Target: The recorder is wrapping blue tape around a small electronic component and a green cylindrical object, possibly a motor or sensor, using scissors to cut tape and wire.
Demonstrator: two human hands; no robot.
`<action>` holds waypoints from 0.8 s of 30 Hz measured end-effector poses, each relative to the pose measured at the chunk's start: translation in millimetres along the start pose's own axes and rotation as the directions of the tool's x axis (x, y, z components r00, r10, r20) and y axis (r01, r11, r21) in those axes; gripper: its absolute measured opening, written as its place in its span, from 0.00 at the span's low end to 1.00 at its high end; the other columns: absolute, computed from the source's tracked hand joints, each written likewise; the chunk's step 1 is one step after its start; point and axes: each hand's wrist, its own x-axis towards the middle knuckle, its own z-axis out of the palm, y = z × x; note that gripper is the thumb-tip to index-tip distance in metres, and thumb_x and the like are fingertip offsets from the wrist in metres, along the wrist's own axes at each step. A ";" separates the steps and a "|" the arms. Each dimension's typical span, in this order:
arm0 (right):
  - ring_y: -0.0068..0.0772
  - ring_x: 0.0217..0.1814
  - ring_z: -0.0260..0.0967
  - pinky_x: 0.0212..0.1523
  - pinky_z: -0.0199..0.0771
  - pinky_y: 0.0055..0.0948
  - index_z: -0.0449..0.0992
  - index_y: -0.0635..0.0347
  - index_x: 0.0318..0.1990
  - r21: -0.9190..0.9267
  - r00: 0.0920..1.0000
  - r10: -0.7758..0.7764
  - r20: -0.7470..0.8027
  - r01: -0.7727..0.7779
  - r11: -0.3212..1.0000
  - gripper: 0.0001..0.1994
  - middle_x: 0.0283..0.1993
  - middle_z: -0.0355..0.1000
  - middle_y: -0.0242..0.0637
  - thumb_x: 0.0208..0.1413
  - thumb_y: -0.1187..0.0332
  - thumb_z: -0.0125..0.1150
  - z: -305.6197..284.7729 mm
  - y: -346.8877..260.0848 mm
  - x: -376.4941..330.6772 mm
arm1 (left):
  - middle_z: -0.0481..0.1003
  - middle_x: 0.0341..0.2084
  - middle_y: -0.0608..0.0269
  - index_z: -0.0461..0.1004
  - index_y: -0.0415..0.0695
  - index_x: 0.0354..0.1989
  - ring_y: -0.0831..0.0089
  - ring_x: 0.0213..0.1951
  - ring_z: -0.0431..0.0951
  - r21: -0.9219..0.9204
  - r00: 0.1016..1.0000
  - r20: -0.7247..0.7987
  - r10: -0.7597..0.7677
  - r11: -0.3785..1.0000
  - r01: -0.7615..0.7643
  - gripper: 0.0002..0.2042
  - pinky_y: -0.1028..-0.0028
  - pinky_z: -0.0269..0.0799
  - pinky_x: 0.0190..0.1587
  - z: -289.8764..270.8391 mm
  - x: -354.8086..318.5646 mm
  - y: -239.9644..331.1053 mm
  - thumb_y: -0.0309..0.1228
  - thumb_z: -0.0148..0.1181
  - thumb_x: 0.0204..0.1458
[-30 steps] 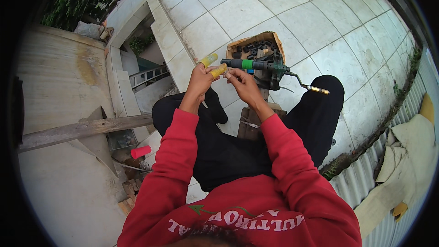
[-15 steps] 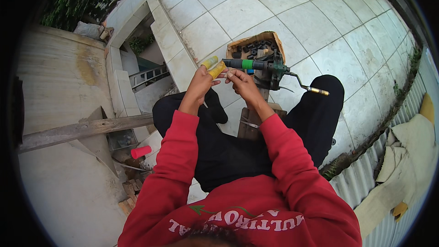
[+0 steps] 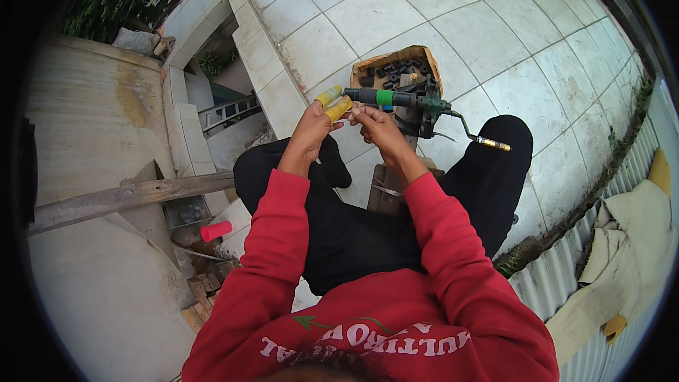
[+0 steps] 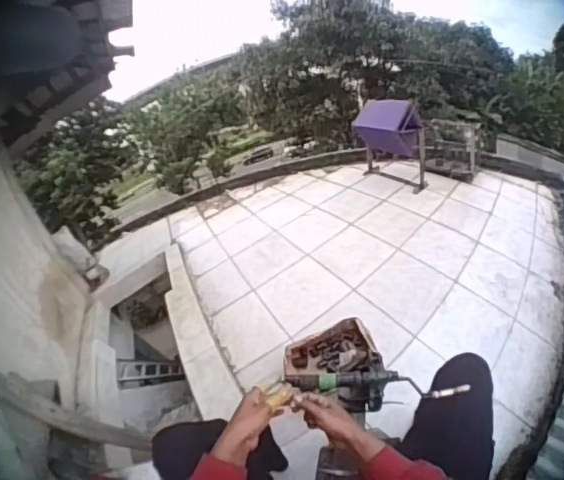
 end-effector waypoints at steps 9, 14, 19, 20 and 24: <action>0.09 0.26 0.51 0.28 0.51 0.17 0.83 0.52 0.44 -0.082 0.999 -0.030 -0.019 0.029 0.996 0.12 0.35 0.71 0.19 0.70 0.55 0.59 -0.8 1.3 -1.2 | 0.81 0.51 0.58 0.67 0.39 0.65 0.84 0.47 0.77 -0.109 0.996 -0.077 0.037 0.993 -0.045 0.25 0.80 0.69 0.48 2.2 8.0 -4.7 0.26 0.65 0.60; 0.07 0.25 0.50 0.26 0.47 0.16 0.85 0.54 0.47 -0.202 0.981 -0.159 -0.110 0.134 0.970 0.12 0.31 0.69 0.15 0.68 0.59 0.63 5.4 7.4 -3.1 | 0.82 0.46 0.47 0.67 0.30 0.54 0.75 0.42 0.80 0.011 0.947 -0.204 0.249 0.968 -0.252 0.19 0.80 0.72 0.45 5.0 4.5 1.3 0.22 0.65 0.58; 0.07 0.25 0.50 0.25 0.47 0.17 0.84 0.55 0.46 -0.211 0.964 -0.239 -0.116 0.212 0.954 0.12 0.30 0.68 0.15 0.68 0.58 0.62 9.7 8.3 -3.4 | 0.82 0.49 0.54 0.69 0.37 0.61 0.79 0.44 0.80 0.048 0.950 -0.186 0.251 0.968 -0.247 0.17 0.79 0.71 0.44 0.5 5.6 3.0 0.23 0.57 0.64; 0.07 0.25 0.50 0.25 0.47 0.17 0.84 0.55 0.46 -0.212 0.964 -0.240 -0.116 0.212 0.954 0.12 0.30 0.68 0.15 0.68 0.58 0.62 8.9 7.6 -3.9 | 0.82 0.50 0.55 0.69 0.38 0.60 0.78 0.44 0.80 0.026 0.964 -0.130 0.230 0.973 -0.229 0.16 0.78 0.72 0.44 -1.7 5.2 3.8 0.26 0.56 0.66; 0.08 0.23 0.48 0.25 0.46 0.17 0.79 0.53 0.43 -0.035 0.995 -0.085 -0.059 0.083 0.996 0.11 0.30 0.66 0.16 0.71 0.57 0.58 5.1 6.2 -4.3 | 0.82 0.50 0.60 0.70 0.41 0.60 0.79 0.46 0.79 0.058 0.997 -0.011 0.079 0.995 -0.079 0.15 0.75 0.72 0.47 -3.0 0.5 7.4 0.32 0.54 0.69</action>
